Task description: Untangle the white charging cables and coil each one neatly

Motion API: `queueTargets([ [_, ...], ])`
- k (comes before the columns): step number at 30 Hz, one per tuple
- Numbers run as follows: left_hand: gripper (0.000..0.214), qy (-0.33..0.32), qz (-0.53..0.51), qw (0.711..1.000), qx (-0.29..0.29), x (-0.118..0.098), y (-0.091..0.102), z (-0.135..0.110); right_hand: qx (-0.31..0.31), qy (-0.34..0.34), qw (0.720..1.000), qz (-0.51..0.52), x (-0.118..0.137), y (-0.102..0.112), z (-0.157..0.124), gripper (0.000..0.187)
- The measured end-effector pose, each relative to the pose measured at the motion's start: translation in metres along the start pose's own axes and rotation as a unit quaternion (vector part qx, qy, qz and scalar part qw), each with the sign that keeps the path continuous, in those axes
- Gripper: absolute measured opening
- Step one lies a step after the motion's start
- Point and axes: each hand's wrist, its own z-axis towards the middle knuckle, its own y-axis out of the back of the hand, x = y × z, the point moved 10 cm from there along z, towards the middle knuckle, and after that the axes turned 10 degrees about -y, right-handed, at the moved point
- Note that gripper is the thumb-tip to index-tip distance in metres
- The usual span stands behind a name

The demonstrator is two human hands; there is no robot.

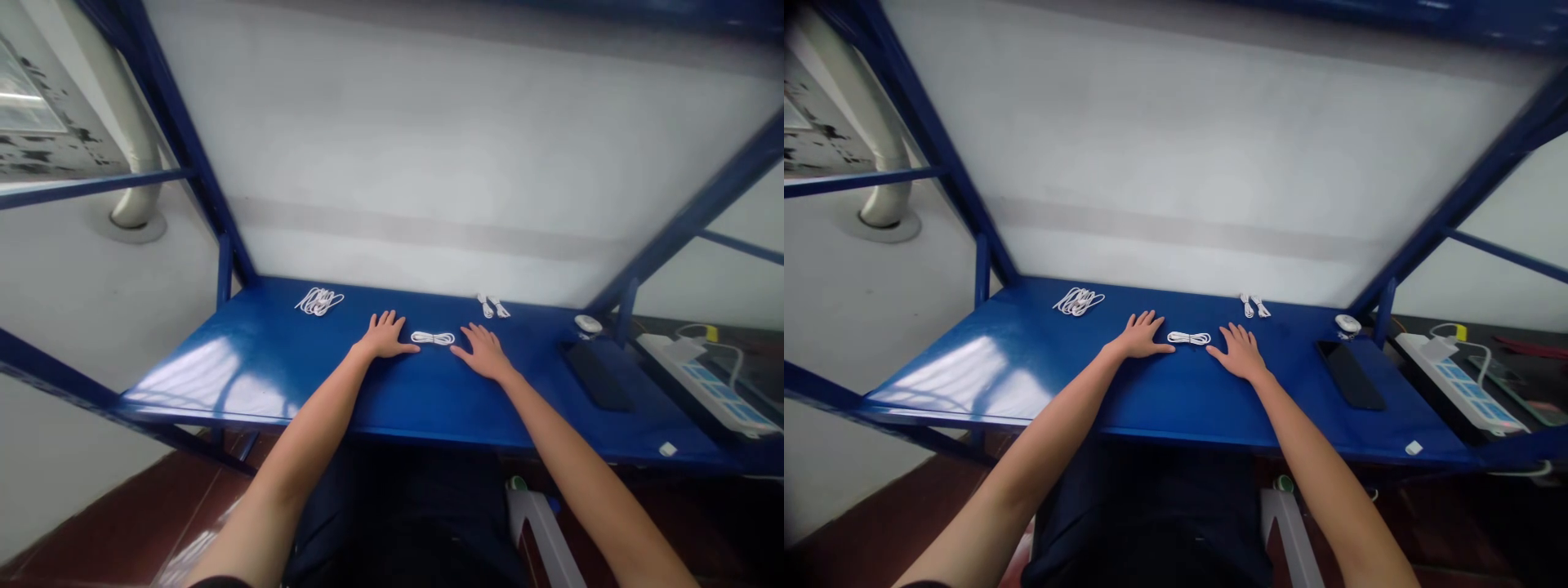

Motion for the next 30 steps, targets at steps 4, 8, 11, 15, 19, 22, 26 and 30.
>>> queueTargets([
  [4,0.114,-0.002,-0.005,1.0,0.0,-0.001,0.0,-0.001,-0.001,0.003,1.0,0.0,0.0,-0.001,0.001,0.082],
  [8,0.115,-0.005,-0.01,1.0,-0.003,-0.001,0.0,0.0,-0.007,0.001,1.0,0.003,-0.002,0.0,0.001,0.081],
  [11,0.113,-0.005,-0.012,1.0,-0.008,0.0,0.0,0.0,-0.038,0.022,0.999,0.029,0.005,0.008,-0.004,0.069],
  [15,0.113,-0.002,-0.011,1.0,-0.008,0.001,0.0,0.0,-0.128,0.13,0.979,0.095,0.04,0.03,-0.023,0.049],
  [19,0.114,-0.009,-0.006,1.0,-0.012,-0.001,0.001,0.0,-0.144,0.196,0.965,0.1,0.067,0.031,-0.031,0.044],
  [22,0.113,-0.01,-0.004,1.0,-0.012,-0.002,0.001,-0.001,-0.134,0.208,0.961,0.123,0.07,0.03,-0.027,0.042],
  [26,0.114,-0.01,-0.008,1.0,-0.009,-0.001,0.0,-0.002,-0.112,0.206,0.961,0.149,0.065,0.027,-0.016,0.036],
  [30,0.115,-0.009,-0.015,1.0,-0.006,0.0,0.0,-0.002,-0.144,0.075,0.979,0.123,0.034,0.033,0.017,0.038],
])
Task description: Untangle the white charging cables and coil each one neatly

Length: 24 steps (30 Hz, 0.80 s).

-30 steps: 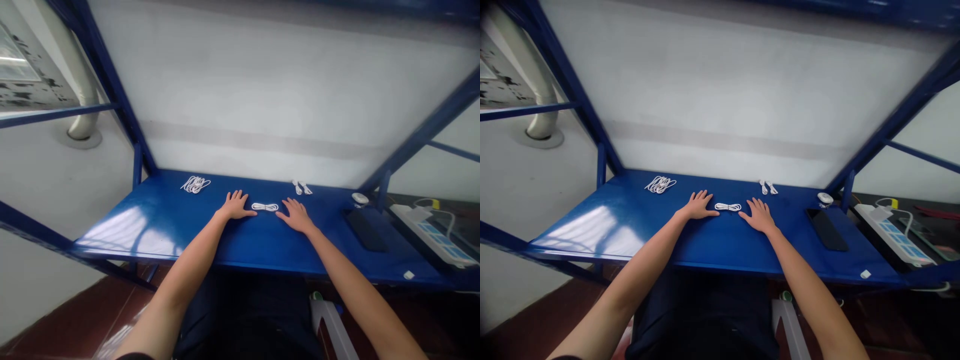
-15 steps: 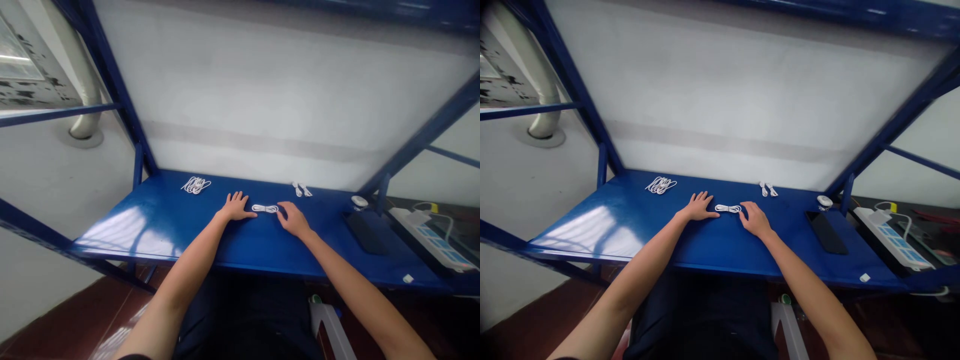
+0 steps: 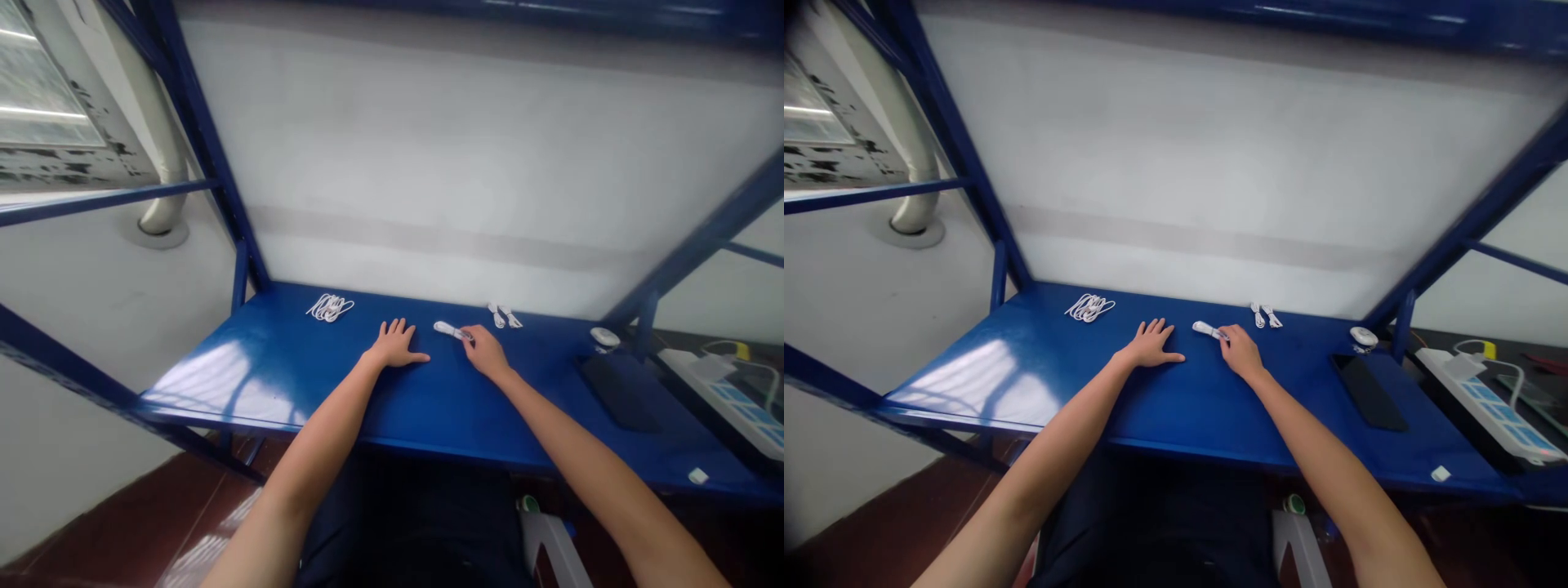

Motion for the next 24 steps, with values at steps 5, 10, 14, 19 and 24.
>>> queueTargets([
  [5,0.114,-0.002,0.001,1.0,-0.004,0.002,-0.001,0.001,-0.071,-0.124,0.983,-0.12,-0.046,0.015,0.035,0.037],
  [10,0.114,-0.005,-0.001,1.0,-0.002,0.001,-0.002,0.001,-0.108,-0.158,0.968,-0.164,-0.065,0.024,0.045,0.037],
  [14,0.114,-0.005,-0.002,1.0,0.001,-0.001,0.0,-0.001,-0.113,-0.202,0.961,-0.151,-0.074,0.029,0.044,0.038],
  [19,0.113,-0.003,-0.002,1.0,0.006,-0.002,0.003,-0.004,-0.128,-0.193,0.963,-0.135,-0.067,0.033,0.034,0.044],
  [24,0.094,0.034,0.002,0.999,-0.025,0.002,0.006,-0.002,-0.072,-0.074,0.989,-0.107,-0.03,0.017,0.007,0.04],
])
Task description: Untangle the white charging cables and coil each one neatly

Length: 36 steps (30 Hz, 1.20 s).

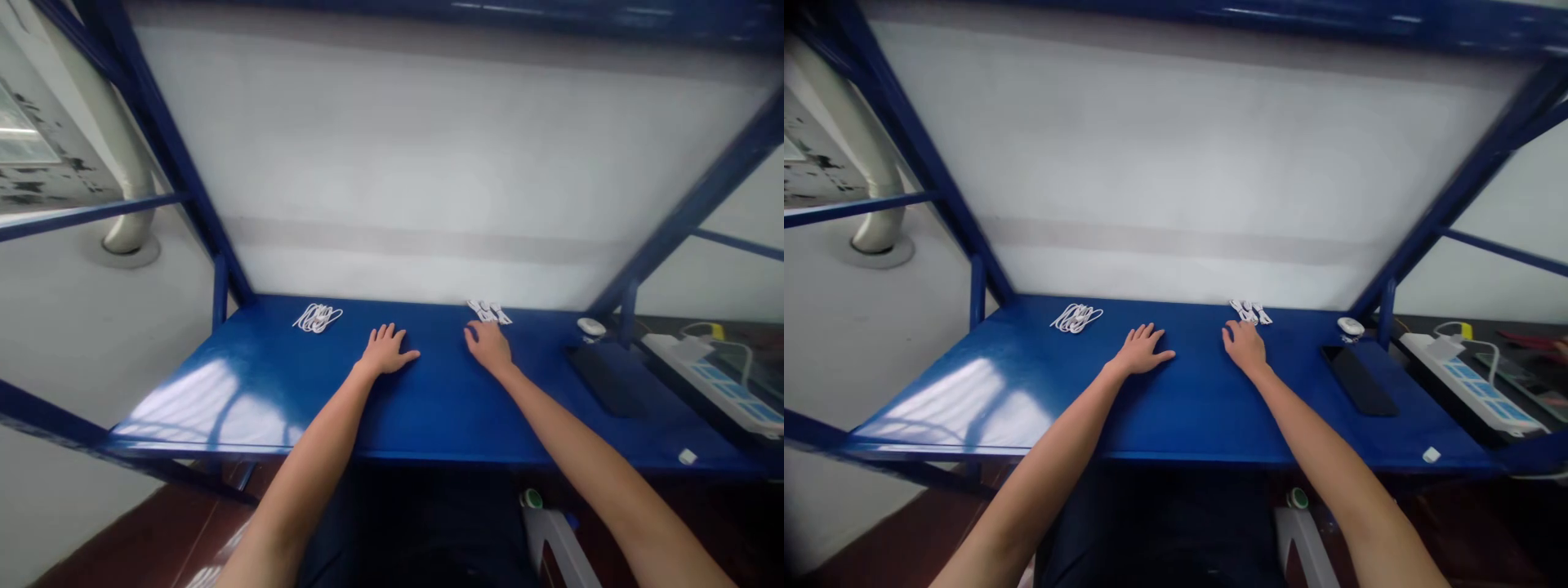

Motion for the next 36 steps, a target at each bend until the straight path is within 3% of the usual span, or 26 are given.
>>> queueTargets([
  [3,0.079,0.094,0.036,0.992,-0.07,0.028,0.019,-0.002,0.053,0.024,0.998,0.03,0.008,-0.002,-0.018,0.035],
  [6,0.07,0.19,0.129,0.96,-0.163,0.072,0.056,-0.018,0.091,0.021,0.994,0.063,0.007,-0.004,-0.023,0.032],
  [8,0.066,0.226,0.165,0.941,-0.19,0.102,0.074,-0.034,0.1,0.016,0.992,0.075,0.004,-0.005,-0.021,0.03],
  [12,0.048,0.189,0.221,0.938,-0.191,0.13,0.091,-0.056,0.108,0.023,0.99,0.083,0.004,-0.008,-0.018,0.028],
  [18,0.043,0.119,0.238,0.945,-0.191,0.118,0.084,-0.058,0.111,0.017,0.99,0.088,0.006,-0.006,-0.02,0.026],
  [28,0.037,0.094,0.213,0.961,-0.147,0.095,0.067,-0.036,0.116,0.008,0.987,0.108,0.003,-0.009,-0.018,0.022],
  [36,0.032,0.044,0.178,0.972,-0.146,0.025,0.044,-0.011,0.11,0.012,0.986,0.122,0.001,-0.012,-0.016,0.021],
])
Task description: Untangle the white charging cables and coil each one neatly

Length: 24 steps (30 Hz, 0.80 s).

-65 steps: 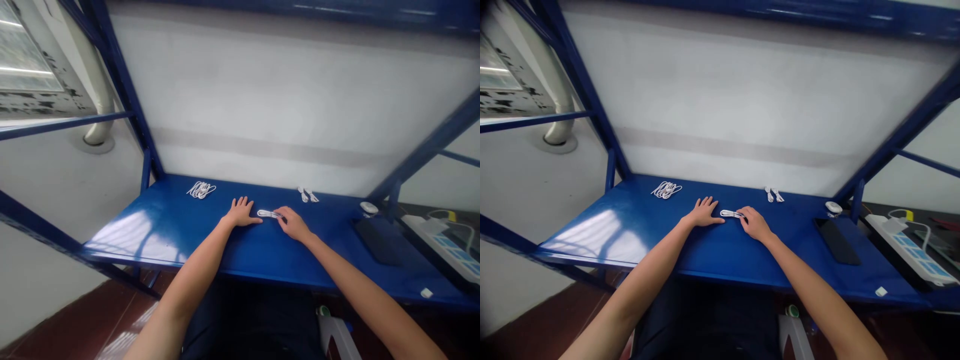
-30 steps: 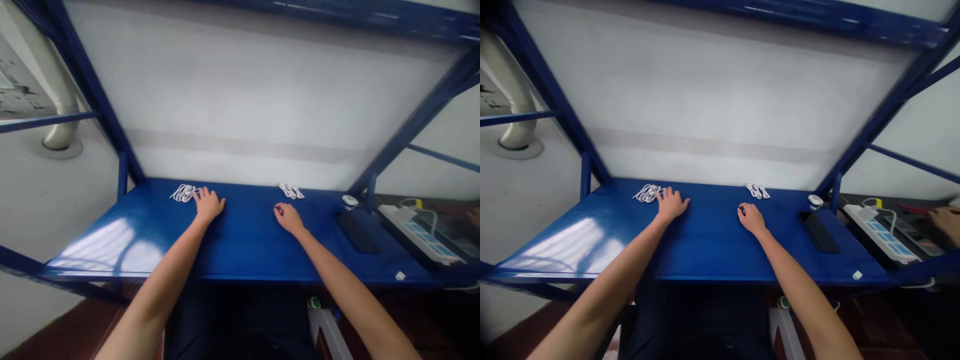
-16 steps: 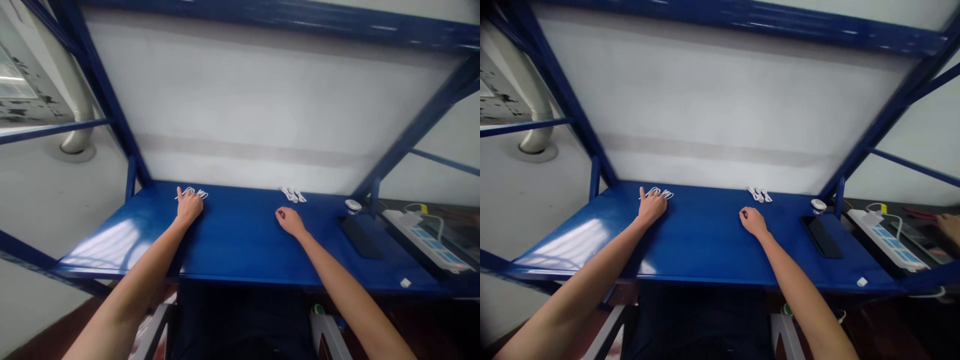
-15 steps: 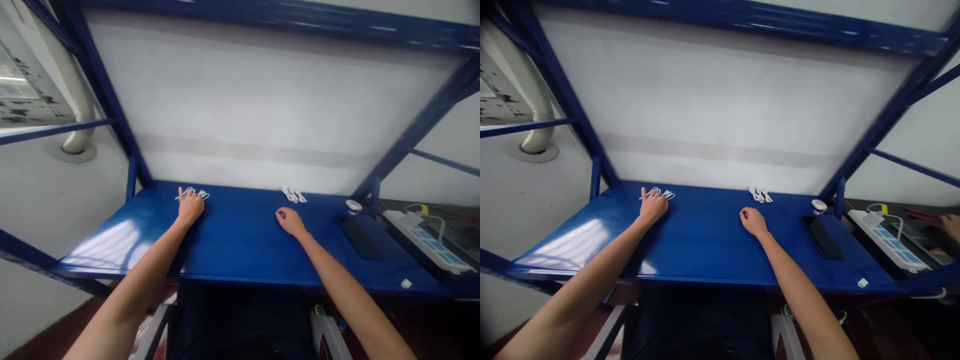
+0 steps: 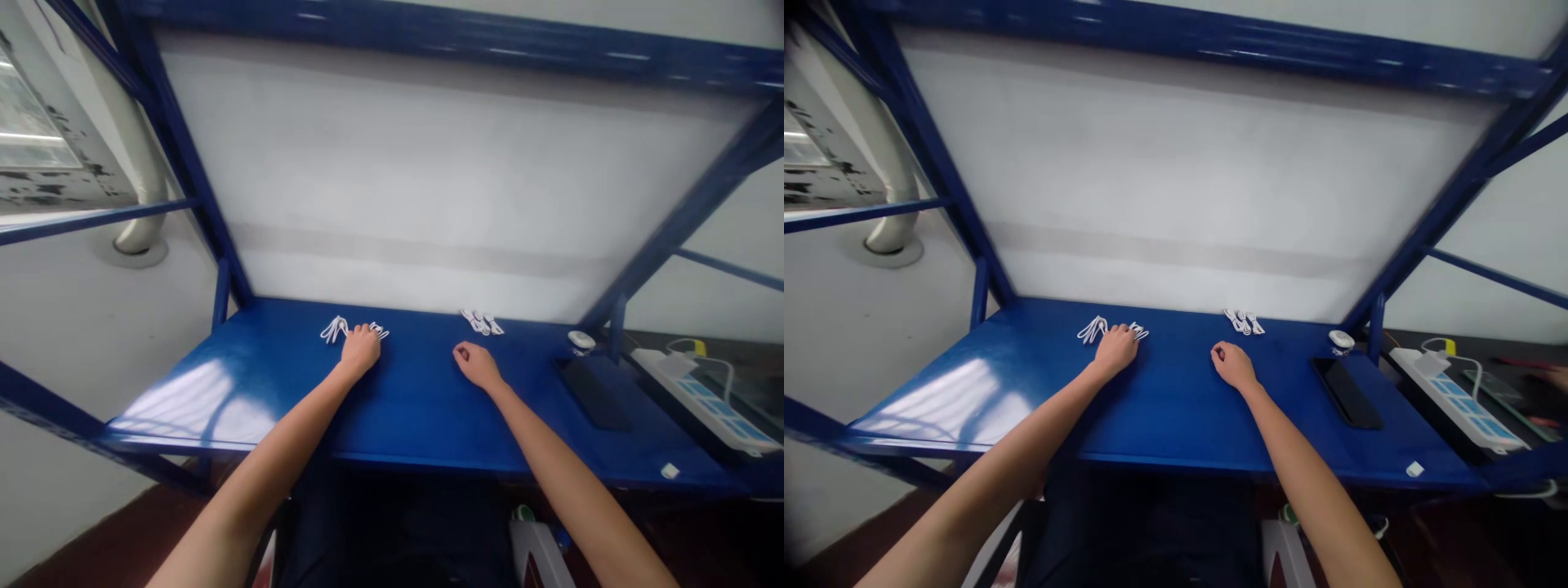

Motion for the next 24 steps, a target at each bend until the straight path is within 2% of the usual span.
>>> queueTargets([
  [3,0.034,0.0,-0.011,1.0,-0.016,-0.007,-0.001,-0.001,0.0,0.002,1.0,0.006,0.0,0.0,0.0,0.021],
  [6,0.046,0.001,-0.03,0.999,-0.028,0.005,-0.002,-0.005,0.006,0.0,1.0,0.011,-0.002,-0.001,0.001,0.021],
  [12,0.07,-0.004,-0.056,0.998,-0.01,0.052,-0.007,-0.012,0.009,-0.013,1.0,0.015,-0.005,-0.002,0.003,0.02],
  [15,0.072,-0.019,-0.082,0.996,0.007,0.074,-0.011,-0.012,0.013,-0.012,1.0,0.018,-0.004,-0.002,0.003,0.021],
  [21,0.07,0.045,-0.06,0.997,0.035,0.132,-0.019,-0.019,0.016,-0.016,0.999,0.029,-0.005,-0.002,0.003,0.021],
  [24,0.069,0.083,-0.035,0.996,0.019,0.15,-0.015,-0.025,0.014,-0.013,0.999,0.031,-0.005,-0.001,0.003,0.021],
])
